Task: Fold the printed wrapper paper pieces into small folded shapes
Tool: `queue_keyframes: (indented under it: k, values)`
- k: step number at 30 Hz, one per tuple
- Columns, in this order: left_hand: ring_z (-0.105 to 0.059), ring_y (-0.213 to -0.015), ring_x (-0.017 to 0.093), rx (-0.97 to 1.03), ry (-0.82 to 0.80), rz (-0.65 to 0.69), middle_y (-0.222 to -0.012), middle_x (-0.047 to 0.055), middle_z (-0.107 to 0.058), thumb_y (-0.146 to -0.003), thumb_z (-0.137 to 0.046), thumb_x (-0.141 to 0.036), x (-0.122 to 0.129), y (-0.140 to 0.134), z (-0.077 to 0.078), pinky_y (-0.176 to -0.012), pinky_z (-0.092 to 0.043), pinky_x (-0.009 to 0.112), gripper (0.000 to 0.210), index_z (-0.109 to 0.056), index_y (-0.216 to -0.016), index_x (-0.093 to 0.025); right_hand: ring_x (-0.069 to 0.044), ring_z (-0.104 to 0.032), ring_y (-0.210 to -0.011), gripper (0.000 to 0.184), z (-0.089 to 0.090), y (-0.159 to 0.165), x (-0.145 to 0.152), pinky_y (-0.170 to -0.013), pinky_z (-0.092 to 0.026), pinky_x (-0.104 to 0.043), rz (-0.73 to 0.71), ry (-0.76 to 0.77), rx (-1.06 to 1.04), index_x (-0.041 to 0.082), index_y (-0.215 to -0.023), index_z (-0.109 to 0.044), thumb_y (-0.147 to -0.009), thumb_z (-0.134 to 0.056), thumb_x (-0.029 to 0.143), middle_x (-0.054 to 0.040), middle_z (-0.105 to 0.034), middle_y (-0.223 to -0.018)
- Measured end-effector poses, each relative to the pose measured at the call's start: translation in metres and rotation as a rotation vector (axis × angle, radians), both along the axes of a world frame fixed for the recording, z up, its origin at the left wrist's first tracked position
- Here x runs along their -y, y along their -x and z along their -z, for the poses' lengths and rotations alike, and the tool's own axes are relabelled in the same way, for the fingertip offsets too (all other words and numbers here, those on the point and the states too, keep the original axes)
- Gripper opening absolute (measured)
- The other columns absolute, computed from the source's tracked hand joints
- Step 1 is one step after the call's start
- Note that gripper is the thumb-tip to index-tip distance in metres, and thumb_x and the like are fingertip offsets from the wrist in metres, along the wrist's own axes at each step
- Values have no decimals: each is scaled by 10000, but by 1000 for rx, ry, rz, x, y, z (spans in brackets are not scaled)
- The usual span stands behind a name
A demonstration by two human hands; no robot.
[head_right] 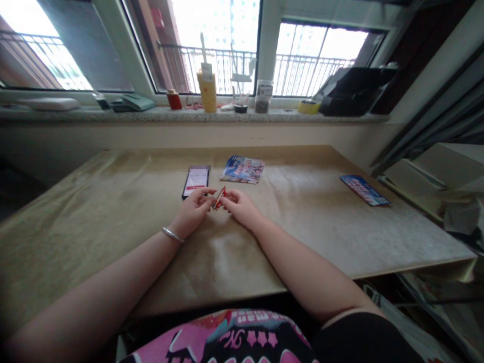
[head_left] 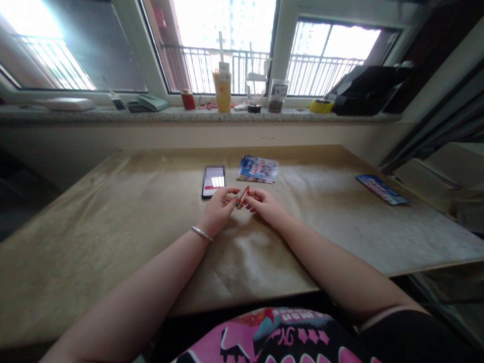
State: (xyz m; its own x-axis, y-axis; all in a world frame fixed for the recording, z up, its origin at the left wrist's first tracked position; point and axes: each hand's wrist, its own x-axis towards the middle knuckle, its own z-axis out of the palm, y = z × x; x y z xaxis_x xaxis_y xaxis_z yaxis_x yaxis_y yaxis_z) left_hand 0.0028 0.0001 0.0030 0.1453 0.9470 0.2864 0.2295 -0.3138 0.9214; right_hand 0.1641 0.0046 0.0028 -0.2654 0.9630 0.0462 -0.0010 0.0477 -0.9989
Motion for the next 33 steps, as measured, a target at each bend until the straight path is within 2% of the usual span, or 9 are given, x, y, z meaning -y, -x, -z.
queue_keyframes:
  k: [6,11,20,26,29,33]
  values:
    - [-569,-610,116,-12,1,41,-741,23,-613,-782,-547,-259,-1,0,2,-560,-441,229,243,-593,-985,-133,-83,-551,-568,365,0,-5,-1,-557,-449,-219,68,77,-152,197,-774,-598,-664,-683,534,15,-649,-701]
    - [-582,-627,118,6,12,92,-760,26,-614,-790,-559,-276,-2,0,4,-567,-461,229,233,-584,-973,-134,-87,-575,-567,370,-1,-4,0,-548,-467,-210,59,130,-197,190,-719,-591,-597,-751,500,27,-638,-636]
    - [-581,-662,98,-43,-81,58,-895,48,-593,-803,-558,-248,-2,1,3,-607,-502,225,194,-635,-951,-148,-90,-591,-561,358,-3,-5,2,-580,-506,-226,32,194,-303,184,-710,-616,-569,-773,473,21,-649,-609]
    - [-572,-676,101,-84,-90,58,-926,54,-581,-825,-546,-247,-2,1,4,-608,-501,227,212,-635,-991,-149,-77,-609,-557,343,-3,-3,3,-581,-516,-204,81,188,-308,176,-708,-620,-575,-788,444,23,-663,-626]
    - [-561,-742,122,-157,-174,4,-951,58,-557,-822,-555,-249,-2,2,4,-617,-493,234,205,-664,-978,-171,-88,-622,-562,297,-2,-1,3,-574,-525,-212,105,194,-279,174,-724,-607,-622,-774,397,19,-662,-621]
    - [-528,-748,146,-325,-275,-88,-808,37,-542,-835,-545,-248,0,2,2,-665,-469,262,219,-693,-986,-194,-118,-657,-630,265,1,0,3,-601,-542,-243,134,168,-235,180,-746,-572,-679,-742,372,0,-676,-674]
